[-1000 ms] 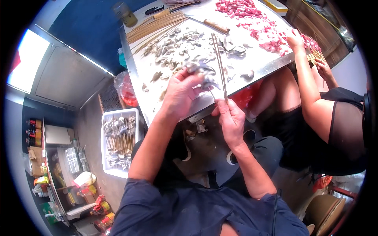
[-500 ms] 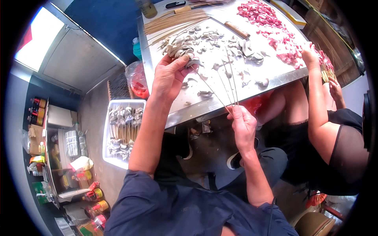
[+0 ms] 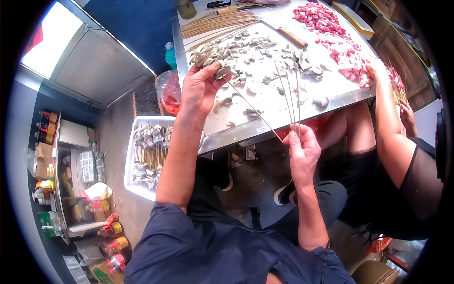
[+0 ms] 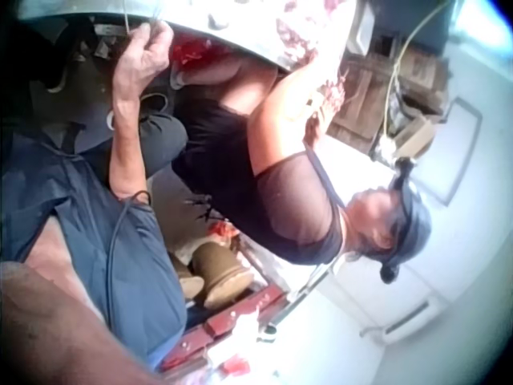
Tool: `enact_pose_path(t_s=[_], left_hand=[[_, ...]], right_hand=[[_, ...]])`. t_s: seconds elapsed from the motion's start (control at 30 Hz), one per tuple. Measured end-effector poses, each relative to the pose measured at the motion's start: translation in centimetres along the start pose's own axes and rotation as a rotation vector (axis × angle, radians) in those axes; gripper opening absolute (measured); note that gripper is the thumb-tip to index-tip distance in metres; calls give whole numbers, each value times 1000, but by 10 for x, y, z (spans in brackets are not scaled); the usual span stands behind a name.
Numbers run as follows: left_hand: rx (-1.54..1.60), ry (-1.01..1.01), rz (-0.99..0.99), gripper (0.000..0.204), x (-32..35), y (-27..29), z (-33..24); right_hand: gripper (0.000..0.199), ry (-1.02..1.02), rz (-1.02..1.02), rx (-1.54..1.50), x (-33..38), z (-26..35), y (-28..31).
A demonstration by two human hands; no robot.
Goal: The person threads pieces of meat and sliced vegetables onto long wooden sticks while sitting at a metal table, placing the finished skewers into a white plastic bin.
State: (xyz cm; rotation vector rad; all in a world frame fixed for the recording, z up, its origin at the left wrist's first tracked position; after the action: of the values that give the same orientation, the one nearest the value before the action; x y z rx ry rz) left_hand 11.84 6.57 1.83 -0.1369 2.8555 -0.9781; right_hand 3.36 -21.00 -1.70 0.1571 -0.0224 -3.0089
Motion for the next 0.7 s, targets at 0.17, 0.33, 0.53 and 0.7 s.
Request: enact_pose_path(t_s=[0.17, 0.33, 0.53, 0.7], left_hand=[[-34, 1, 13, 31, 2, -8, 2], [-39, 7, 73, 29, 1, -15, 2], [5, 6, 90, 25, -2, -12, 5], [-4, 7, 83, 24, -2, -11, 9]], right_hand=[[7, -49, 3, -157, 4, -3, -5], [4, -104, 68, -152, 9, -3, -17], [7, -105, 188, -194, 12, -3, -29], [8, -121, 202, -135, 12, -5, -30]])
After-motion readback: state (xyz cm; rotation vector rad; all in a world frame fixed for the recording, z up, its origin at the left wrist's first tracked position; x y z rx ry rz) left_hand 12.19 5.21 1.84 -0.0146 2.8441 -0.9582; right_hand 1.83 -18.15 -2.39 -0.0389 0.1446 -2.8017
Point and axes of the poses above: each hand's wrist, its own x-axis away from the middle knuckle, its own y-axis out of the back of the hand, z = x × y, the point moved 7 cm from there along -x, towards the middle knuckle, and after that the axes turned 11 degrees about z, right-handed, at the moved point
